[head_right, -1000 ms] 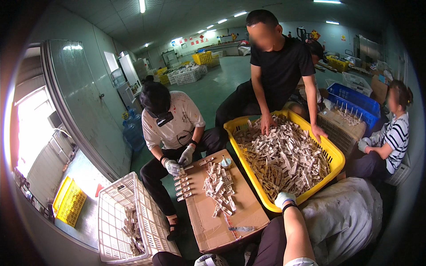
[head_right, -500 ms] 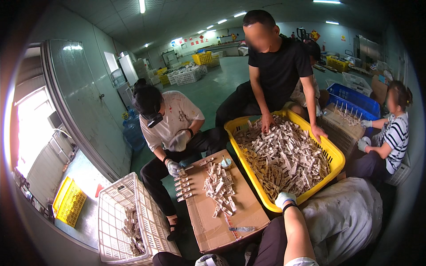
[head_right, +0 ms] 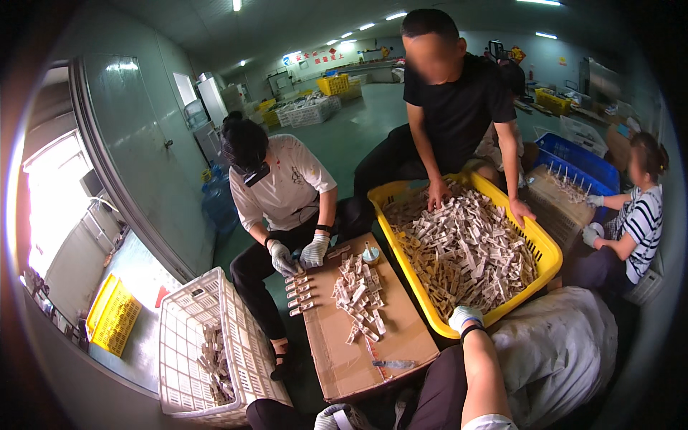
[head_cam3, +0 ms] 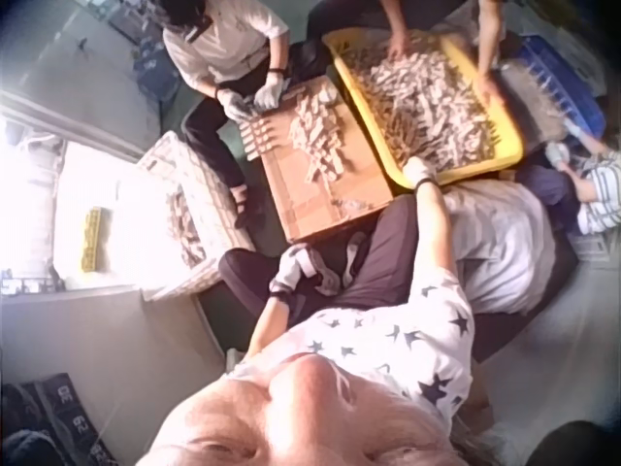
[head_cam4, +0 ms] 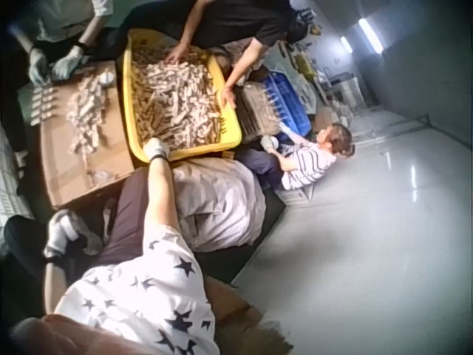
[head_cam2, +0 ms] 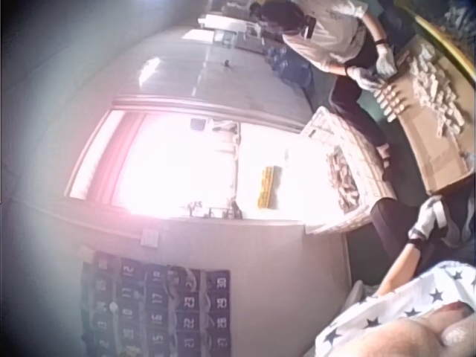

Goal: Sorting and organizing small manufactured plastic components from a bulk bin into separate crates on a factory floor.

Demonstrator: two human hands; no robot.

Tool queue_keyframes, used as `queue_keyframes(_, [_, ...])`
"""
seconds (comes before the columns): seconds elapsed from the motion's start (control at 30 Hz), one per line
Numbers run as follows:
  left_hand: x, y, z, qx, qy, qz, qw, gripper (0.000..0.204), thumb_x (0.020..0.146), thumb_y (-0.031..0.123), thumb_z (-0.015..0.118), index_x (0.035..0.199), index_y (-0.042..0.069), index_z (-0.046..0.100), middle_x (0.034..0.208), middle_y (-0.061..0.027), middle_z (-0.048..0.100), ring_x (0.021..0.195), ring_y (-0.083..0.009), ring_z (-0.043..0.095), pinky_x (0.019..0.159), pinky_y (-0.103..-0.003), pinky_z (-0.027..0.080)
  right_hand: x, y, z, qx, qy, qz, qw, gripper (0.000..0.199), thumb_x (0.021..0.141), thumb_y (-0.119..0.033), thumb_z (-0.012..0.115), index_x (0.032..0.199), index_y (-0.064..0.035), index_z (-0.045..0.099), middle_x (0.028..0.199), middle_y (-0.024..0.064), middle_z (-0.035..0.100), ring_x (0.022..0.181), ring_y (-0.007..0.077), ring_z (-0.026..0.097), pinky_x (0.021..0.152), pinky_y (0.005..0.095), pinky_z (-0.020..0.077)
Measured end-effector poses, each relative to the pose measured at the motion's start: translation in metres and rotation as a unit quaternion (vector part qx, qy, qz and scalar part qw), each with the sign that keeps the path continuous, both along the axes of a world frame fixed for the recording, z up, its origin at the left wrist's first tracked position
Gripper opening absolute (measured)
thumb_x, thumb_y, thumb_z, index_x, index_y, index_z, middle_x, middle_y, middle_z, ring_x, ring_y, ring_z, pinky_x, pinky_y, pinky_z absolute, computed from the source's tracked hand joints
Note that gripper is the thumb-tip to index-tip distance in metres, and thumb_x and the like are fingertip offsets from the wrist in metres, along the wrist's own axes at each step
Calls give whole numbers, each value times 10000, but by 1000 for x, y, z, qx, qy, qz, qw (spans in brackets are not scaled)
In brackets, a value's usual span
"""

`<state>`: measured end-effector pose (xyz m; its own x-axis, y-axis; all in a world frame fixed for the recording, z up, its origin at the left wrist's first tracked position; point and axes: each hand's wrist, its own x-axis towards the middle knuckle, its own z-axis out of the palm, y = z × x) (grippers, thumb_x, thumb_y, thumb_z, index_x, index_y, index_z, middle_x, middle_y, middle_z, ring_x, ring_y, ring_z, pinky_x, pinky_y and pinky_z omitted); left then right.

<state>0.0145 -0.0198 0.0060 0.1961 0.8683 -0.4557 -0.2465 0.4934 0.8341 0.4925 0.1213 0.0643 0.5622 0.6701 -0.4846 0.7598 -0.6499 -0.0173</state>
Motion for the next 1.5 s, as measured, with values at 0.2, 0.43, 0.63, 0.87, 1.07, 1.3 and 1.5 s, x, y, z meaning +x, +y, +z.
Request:
queue_keyframes(0.2, [2,2,-2,-25,-44,7,999,224,935,42,453,1028,-29,644,864,-89,672,743,-216,650,710,-292,541,3,3,-6,-22,-26,7,999,364,828,-307,559,1119,-128,683,1206,97,643,1111,282,621,902,397,504])
queue_keyframes(0.43, [-6,10,-25,-105,-157,61,980,151,885,-3,568,973,22,687,875,-83,687,729,-212,665,659,-326,563,3,3,-7,13,-42,21,999,347,815,-323,582,1044,-91,699,1110,185,659,1031,349,641,877,437,511])
queue_keyframes(0.63, [-4,7,-7,-105,-83,42,990,139,878,6,613,984,47,692,876,-65,685,745,-188,659,667,-318,560,-3,5,-4,5,-52,16,998,347,832,-338,584,1072,-110,688,1158,141,656,1066,326,633,883,430,514])
queue_keyframes(0.87, [-6,6,-16,-87,-82,33,992,165,888,-14,587,1003,40,692,878,-64,687,731,-183,658,669,-319,563,-1,4,-5,-1,-52,15,999,364,834,-349,587,1094,-111,679,1181,147,642,1082,322,625,899,424,510])
queue_keyframes(1.07, [-8,6,-29,-72,-86,25,993,236,910,18,467,1047,-33,653,944,-161,689,802,-301,683,755,-404,582,-1,5,-1,-8,-42,8,999,366,830,-323,584,1113,-109,672,1203,148,630,1109,322,609,917,415,502])
queue_keyframes(1.3, [-9,6,-35,-70,-48,30,996,232,909,18,473,1045,-28,655,939,-162,689,797,-298,684,748,-409,583,1,6,-13,8,-53,31,998,366,840,-385,587,1057,-110,692,1129,158,662,1054,341,634,888,427,511])
queue_keyframes(1.5, [-3,10,-22,-97,-103,33,989,195,906,10,515,1024,-1,670,907,-120,686,764,-248,672,708,-365,573,14,7,-21,-9,-41,10,999,346,828,-298,586,1101,-108,680,1205,146,629,1107,321,611,923,416,495])
